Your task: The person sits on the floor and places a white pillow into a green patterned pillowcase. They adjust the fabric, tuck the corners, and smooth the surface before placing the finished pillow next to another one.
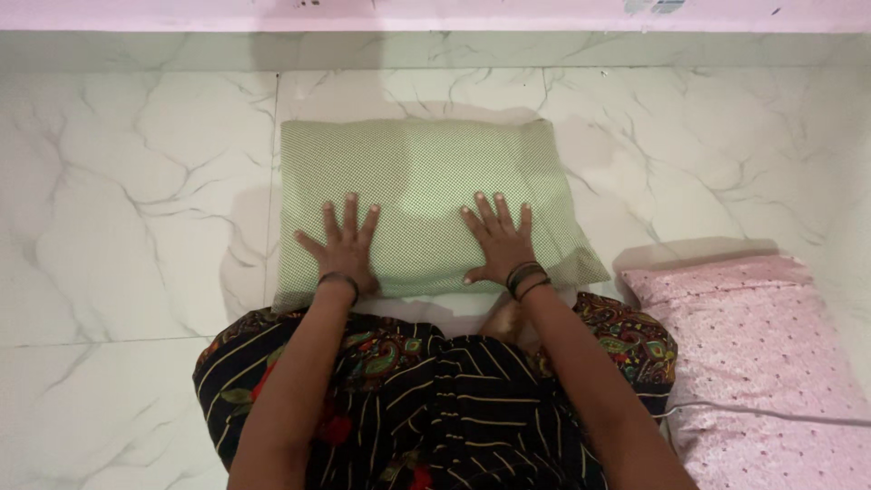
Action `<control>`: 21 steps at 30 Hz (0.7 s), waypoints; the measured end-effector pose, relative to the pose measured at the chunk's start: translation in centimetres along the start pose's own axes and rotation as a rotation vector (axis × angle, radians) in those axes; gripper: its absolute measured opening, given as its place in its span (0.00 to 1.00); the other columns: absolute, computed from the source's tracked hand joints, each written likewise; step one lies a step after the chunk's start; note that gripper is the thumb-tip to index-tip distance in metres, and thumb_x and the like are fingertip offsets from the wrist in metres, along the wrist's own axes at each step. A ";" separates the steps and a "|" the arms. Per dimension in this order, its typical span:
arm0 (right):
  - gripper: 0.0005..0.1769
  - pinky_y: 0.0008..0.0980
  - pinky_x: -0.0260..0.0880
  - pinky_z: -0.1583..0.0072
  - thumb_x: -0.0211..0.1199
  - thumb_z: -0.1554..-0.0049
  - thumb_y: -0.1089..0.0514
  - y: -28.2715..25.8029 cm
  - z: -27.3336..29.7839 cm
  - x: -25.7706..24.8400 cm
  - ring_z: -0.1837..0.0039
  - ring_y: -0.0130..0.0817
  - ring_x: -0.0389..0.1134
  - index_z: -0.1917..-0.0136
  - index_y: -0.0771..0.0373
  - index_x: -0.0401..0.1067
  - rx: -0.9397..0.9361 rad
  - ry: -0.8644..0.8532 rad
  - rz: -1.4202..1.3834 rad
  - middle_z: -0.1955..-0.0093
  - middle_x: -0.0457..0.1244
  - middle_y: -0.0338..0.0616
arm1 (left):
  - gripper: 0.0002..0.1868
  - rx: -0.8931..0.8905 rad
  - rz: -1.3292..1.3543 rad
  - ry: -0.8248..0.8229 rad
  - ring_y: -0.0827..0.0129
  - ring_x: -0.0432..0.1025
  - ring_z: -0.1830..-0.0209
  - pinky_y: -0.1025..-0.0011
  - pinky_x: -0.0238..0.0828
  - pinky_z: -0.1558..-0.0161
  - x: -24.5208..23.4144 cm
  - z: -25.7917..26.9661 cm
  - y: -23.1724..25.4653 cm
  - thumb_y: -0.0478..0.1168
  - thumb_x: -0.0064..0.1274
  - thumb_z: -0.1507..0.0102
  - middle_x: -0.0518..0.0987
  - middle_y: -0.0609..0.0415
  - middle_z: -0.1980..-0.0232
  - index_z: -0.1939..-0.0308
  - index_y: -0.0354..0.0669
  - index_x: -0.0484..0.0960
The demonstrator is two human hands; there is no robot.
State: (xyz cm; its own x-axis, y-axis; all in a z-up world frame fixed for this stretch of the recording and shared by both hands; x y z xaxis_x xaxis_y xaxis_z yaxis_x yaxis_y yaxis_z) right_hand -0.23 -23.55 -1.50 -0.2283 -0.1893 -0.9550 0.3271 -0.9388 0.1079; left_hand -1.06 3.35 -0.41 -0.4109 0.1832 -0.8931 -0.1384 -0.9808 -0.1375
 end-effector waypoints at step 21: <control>0.70 0.64 0.47 0.25 0.74 0.51 0.49 12.5 4.8 5.0 0.20 0.58 0.51 0.15 0.36 0.23 0.831 -0.419 -0.470 0.13 0.20 0.55 | 0.37 -0.614 0.498 -0.253 0.45 0.64 0.27 0.43 0.66 0.36 11.9 -4.7 -13.0 0.48 0.46 0.29 0.63 0.36 0.23 0.20 0.63 0.44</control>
State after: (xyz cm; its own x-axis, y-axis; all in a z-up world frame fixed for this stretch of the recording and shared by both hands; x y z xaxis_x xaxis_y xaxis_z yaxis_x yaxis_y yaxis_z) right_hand -1.72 -37.61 -3.63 -0.5210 0.3107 -0.7950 -0.5750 -0.8161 0.0579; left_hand 0.10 18.01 -11.26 -0.4948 -0.3443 -0.7978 0.5996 -0.7998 -0.0267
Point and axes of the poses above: each hand's wrist, its own z-axis away from the middle knuckle, its own x-axis out of the palm, y = z × x, the point moved 5 cm from there along -z, towards the middle knuckle
